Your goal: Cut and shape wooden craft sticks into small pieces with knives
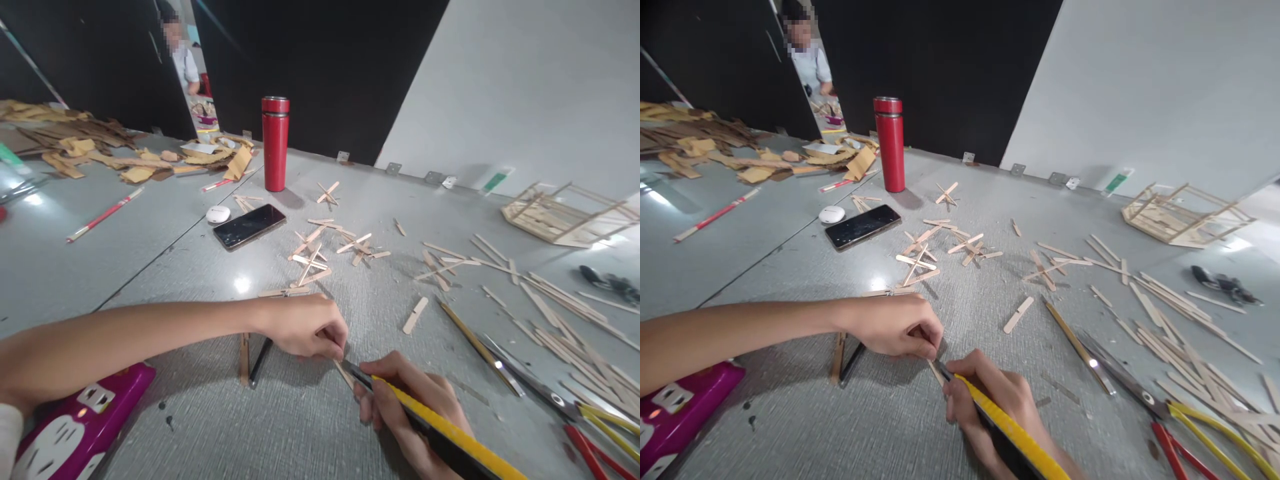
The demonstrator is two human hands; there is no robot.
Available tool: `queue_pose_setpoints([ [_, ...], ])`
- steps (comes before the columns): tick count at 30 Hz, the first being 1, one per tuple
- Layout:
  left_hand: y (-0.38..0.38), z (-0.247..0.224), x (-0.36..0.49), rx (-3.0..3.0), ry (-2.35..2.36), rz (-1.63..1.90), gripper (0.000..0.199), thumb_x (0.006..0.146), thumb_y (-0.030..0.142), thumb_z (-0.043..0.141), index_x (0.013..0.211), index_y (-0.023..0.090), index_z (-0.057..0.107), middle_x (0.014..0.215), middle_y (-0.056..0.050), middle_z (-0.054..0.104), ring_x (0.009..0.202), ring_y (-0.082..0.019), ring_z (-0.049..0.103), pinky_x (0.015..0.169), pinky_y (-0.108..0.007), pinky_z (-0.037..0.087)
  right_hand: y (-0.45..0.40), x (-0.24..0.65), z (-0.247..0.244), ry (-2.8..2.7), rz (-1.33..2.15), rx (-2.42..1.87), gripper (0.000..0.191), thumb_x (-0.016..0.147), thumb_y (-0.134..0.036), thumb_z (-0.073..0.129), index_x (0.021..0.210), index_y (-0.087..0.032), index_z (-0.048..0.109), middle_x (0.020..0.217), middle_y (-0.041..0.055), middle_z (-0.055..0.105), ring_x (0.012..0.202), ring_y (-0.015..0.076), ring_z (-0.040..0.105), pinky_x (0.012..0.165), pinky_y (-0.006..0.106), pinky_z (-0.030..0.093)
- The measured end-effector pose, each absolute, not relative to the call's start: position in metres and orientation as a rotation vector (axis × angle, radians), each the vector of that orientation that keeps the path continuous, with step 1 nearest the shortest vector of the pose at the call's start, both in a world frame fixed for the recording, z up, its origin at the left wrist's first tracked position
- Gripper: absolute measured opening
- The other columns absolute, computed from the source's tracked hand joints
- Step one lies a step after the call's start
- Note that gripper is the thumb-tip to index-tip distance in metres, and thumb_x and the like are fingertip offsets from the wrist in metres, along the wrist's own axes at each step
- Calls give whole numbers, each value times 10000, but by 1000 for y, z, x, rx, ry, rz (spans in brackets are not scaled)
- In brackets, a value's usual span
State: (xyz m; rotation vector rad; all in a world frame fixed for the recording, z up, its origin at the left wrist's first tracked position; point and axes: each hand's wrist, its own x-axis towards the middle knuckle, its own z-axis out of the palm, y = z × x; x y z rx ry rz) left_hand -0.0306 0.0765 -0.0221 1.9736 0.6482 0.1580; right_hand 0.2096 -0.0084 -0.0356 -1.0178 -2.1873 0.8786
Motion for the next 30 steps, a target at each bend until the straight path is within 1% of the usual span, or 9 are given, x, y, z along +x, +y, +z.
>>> queue_pose_setpoints([
  [3, 76, -23, -31, 1980, 648, 170, 242, 935, 207, 641, 695, 188, 620, 510, 56, 578, 494, -96, 562, 565, -211, 410, -8, 211, -37, -2219, 883, -1021, 82, 1082, -248, 463, 1055, -289, 528, 641, -95, 637, 483, 88, 559, 487, 178, 446],
  [6, 76, -23, -31, 1986, 649, 183, 233, 935, 205, 653, 704, 188, 628, 519, 53, 584, 506, -100, 571, 563, -210, 409, -9, 212, -38, -2318, 811, -999, 81, 1067, -210, 454, 1057, -275, 499, 633, -102, 511, 454, 91, 422, 429, 201, 357],
  [8, 76, -22, -31, 1977, 652, 185, 228, 934, 198, 658, 708, 187, 629, 531, 53, 589, 505, -98, 574, 555, -207, 408, -9, 211, -40, -2353, 779, -995, 93, 1063, -187, 443, 1064, -271, 483, 644, -106, 443, 462, 93, 367, 428, 213, 318],
  [14, 75, -19, -30, 1917, 659, 162, 239, 939, 173, 644, 702, 180, 618, 550, 62, 590, 457, -85, 569, 495, -198, 397, -11, 208, -39, -2386, 759, -973, 67, 1063, -191, 451, 1082, -253, 467, 687, -96, 392, 474, 92, 338, 441, 242, 274],
  [17, 74, -18, -30, 1918, 676, 166, 239, 933, 159, 651, 697, 178, 619, 536, 65, 580, 450, -83, 564, 495, -199, 392, -10, 205, -38, -2397, 746, -946, 101, 1069, -171, 411, 1062, -246, 478, 686, -96, 352, 473, 94, 315, 437, 246, 265],
  [21, 74, -18, -29, 1908, 682, 158, 241, 935, 155, 656, 698, 179, 619, 525, 68, 578, 447, -83, 571, 503, -197, 405, -7, 207, -41, -2375, 731, -942, 78, 1058, -183, 443, 1043, -247, 484, 663, -98, 414, 452, 88, 354, 431, 232, 307],
  [26, 74, -19, -30, 1913, 669, 158, 266, 948, 193, 661, 686, 180, 614, 549, 60, 603, 452, -82, 581, 511, -197, 419, -8, 211, -42, -2289, 700, -958, 104, 1062, -168, 405, 1064, -258, 456, 647, -75, 582, 446, 99, 515, 448, 208, 416],
  [28, 75, -20, -30, 1923, 664, 164, 272, 948, 201, 667, 681, 181, 613, 554, 57, 611, 461, -84, 585, 515, -198, 415, -9, 211, -40, -2288, 707, -956, 95, 1062, -178, 413, 1054, -262, 457, 639, -80, 591, 438, 97, 526, 450, 203, 432],
  [30, 75, -21, -30, 1933, 661, 172, 272, 943, 198, 671, 677, 183, 613, 549, 56, 613, 467, -87, 588, 515, -200, 409, -9, 210, -39, -2299, 718, -956, 91, 1059, -190, 427, 1029, -263, 472, 630, -89, 568, 429, 93, 502, 441, 200, 423],
])
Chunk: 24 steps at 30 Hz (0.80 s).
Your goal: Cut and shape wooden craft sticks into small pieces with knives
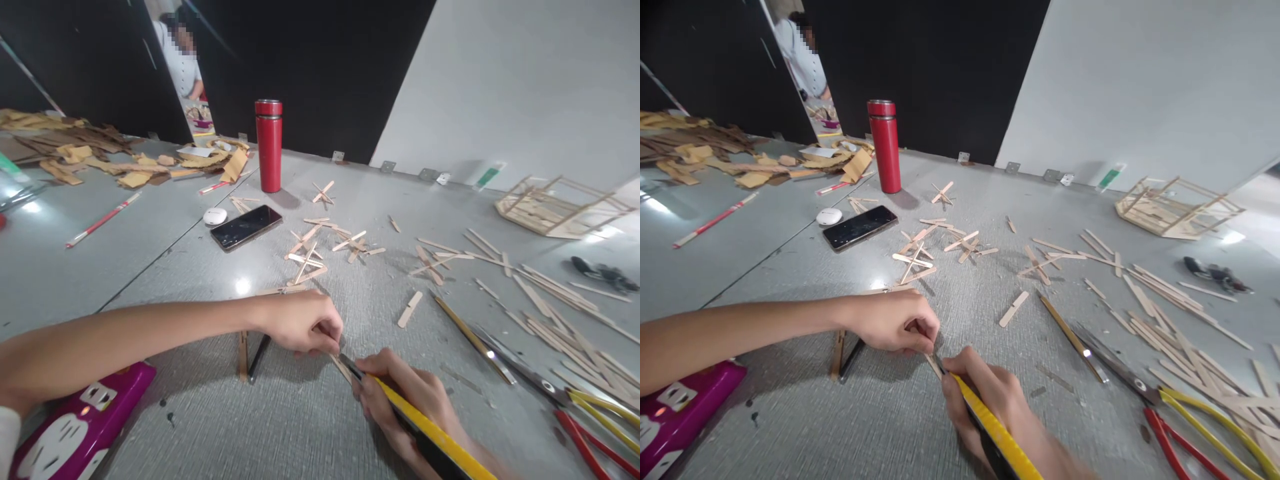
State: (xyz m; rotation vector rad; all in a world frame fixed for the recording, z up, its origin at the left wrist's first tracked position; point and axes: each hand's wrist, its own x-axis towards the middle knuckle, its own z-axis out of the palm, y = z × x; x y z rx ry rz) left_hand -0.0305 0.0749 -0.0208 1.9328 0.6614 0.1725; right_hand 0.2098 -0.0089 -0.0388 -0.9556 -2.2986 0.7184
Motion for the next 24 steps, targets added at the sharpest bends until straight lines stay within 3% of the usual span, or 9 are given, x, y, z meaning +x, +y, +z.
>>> queue_pose_setpoints([
  [10, 75, -23, -30, 1939, 676, 186, 257, 930, 200, 670, 677, 182, 629, 556, 49, 625, 483, -96, 597, 528, -209, 406, -8, 204, -35, -2323, 744, -961, 108, 1039, -161, 430, 1009, -241, 495, 640, -106, 434, 441, 85, 369, 415, 212, 311],
  [14, 73, -22, -30, 1943, 707, 190, 242, 915, 172, 664, 675, 182, 641, 529, 52, 608, 478, -98, 585, 533, -210, 395, -7, 201, -33, -2348, 784, -978, 132, 1039, -164, 441, 952, -242, 503, 622, -109, 404, 445, 85, 367, 438, 221, 323],
  [19, 73, -20, -30, 1892, 700, 159, 263, 947, 200, 641, 685, 186, 627, 529, 58, 607, 434, -89, 573, 502, -201, 402, -8, 206, -37, -2270, 788, -1018, 126, 1072, -225, 401, 986, -251, 490, 599, -83, 561, 431, 96, 468, 436, 217, 380],
  [24, 74, -19, -31, 1869, 687, 157, 282, 945, 177, 640, 665, 183, 598, 525, 59, 590, 443, -85, 583, 497, -191, 418, -10, 210, -40, -2237, 817, -1040, 114, 1083, -238, 418, 1001, -251, 496, 581, -74, 619, 433, 107, 567, 459, 221, 435],
])
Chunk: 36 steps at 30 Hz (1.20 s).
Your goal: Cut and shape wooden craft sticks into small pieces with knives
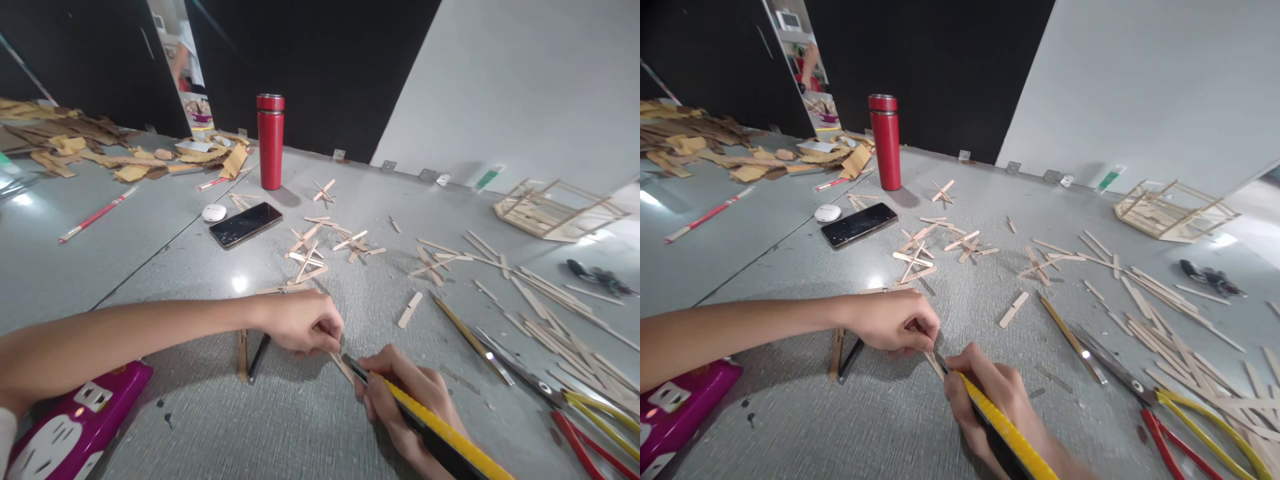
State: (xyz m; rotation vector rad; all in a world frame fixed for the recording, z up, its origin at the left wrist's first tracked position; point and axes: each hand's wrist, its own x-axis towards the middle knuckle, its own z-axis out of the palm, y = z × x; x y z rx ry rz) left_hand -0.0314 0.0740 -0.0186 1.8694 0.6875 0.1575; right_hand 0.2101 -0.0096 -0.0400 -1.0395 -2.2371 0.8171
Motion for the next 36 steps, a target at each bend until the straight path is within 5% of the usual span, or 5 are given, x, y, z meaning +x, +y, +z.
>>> queue_pose_setpoints([
  [22, 74, -23, -32, 1855, 698, 156, 231, 952, 204, 641, 723, 178, 654, 494, 52, 594, 400, -92, 556, 462, -195, 399, -9, 207, -37, -2293, 749, -980, 79, 1053, -213, 435, 1022, -242, 501, 643, -49, 644, 442, 100, 485, 426, 207, 417],
  [36, 72, -14, -30, 1826, 728, 150, 235, 939, 172, 643, 704, 173, 649, 510, 49, 596, 395, -96, 547, 434, -194, 386, -7, 202, -36, -2302, 822, -1025, 128, 1060, -208, 419, 973, -236, 510, 623, -85, 486, 445, 88, 397, 441, 223, 342],
])
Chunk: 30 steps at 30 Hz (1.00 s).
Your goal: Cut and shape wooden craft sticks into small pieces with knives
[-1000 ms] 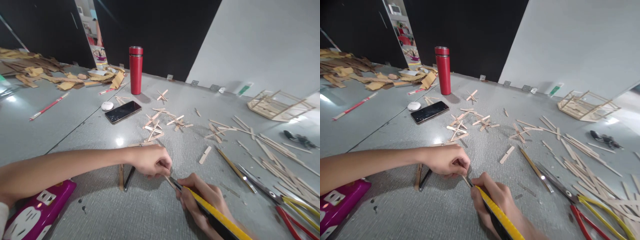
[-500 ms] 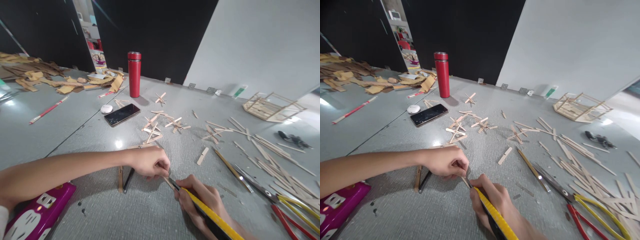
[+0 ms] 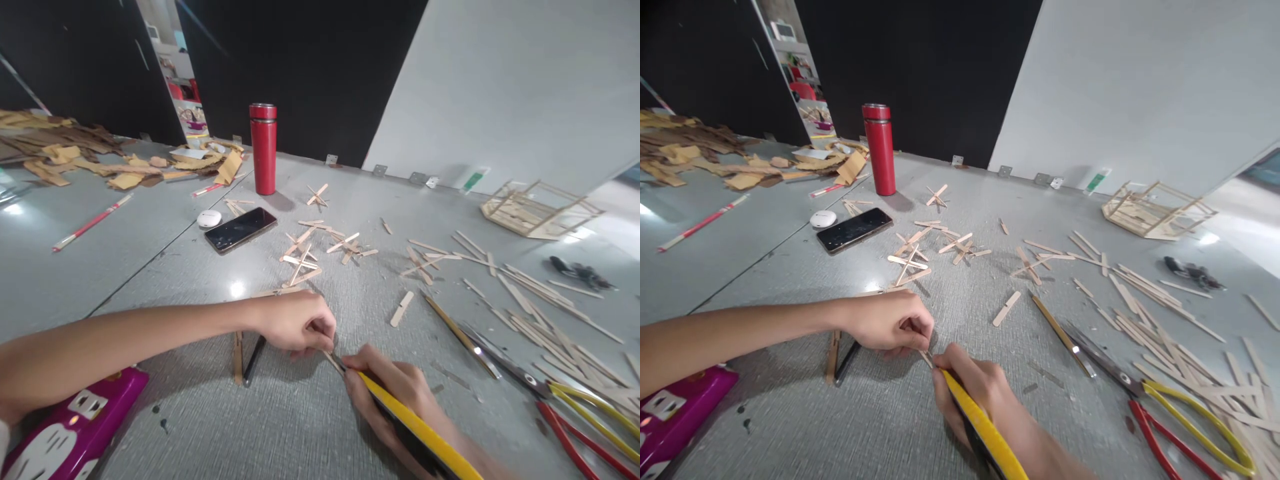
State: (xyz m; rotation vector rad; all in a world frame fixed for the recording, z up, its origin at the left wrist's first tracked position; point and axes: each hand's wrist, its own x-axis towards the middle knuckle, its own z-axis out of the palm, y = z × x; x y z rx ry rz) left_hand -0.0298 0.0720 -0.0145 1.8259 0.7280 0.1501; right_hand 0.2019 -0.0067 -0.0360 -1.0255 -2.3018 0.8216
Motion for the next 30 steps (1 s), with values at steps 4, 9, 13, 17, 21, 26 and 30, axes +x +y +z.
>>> queue_pose_setpoints([
  [4, 71, -14, -30, 1828, 735, 150, 244, 931, 156, 630, 688, 172, 647, 498, 54, 590, 390, -88, 531, 447, -192, 385, -6, 204, -36, -2271, 868, -1047, 145, 1074, -248, 413, 965, -238, 508, 642, -57, 584, 449, 92, 460, 454, 222, 391],
  [9, 71, -16, -30, 1837, 734, 148, 237, 928, 171, 632, 691, 181, 644, 503, 51, 599, 414, -96, 564, 471, -196, 406, -9, 212, -41, -2218, 883, -1066, 157, 1098, -313, 402, 1002, -237, 501, 601, -56, 610, 456, 115, 567, 468, 228, 452],
  [13, 72, -17, -30, 1845, 729, 152, 246, 930, 187, 634, 684, 181, 639, 489, 54, 585, 407, -89, 540, 481, -192, 401, -10, 212, -43, -2213, 894, -1066, 174, 1099, -339, 416, 1010, -230, 519, 634, -39, 642, 470, 109, 572, 474, 227, 460],
  [17, 72, -18, -30, 1849, 734, 153, 238, 924, 195, 635, 687, 179, 642, 506, 45, 601, 413, -92, 549, 482, -192, 406, -10, 210, -42, -2214, 898, -1052, 151, 1095, -327, 416, 1025, -234, 512, 648, -38, 655, 467, 102, 535, 448, 215, 429],
  [21, 72, -18, -30, 1857, 738, 146, 235, 923, 195, 631, 689, 180, 636, 505, 46, 601, 410, -89, 541, 476, -188, 404, -10, 209, -43, -2222, 892, -1040, 127, 1091, -303, 419, 1037, -233, 511, 657, -36, 659, 478, 105, 558, 466, 216, 444],
  [26, 72, -17, -30, 1870, 752, 136, 231, 922, 193, 629, 691, 180, 635, 488, 52, 586, 402, -87, 533, 485, -194, 405, -9, 207, -42, -2249, 871, -1014, 116, 1078, -256, 421, 1013, -237, 516, 646, -56, 602, 453, 95, 482, 430, 209, 394],
  [30, 71, -15, -30, 1878, 761, 138, 230, 931, 213, 627, 704, 182, 641, 485, 50, 594, 413, -93, 542, 491, -196, 416, -9, 206, -41, -2271, 835, -991, 98, 1061, -210, 427, 1022, -233, 514, 662, -67, 543, 455, 88, 430, 425, 218, 347],
])
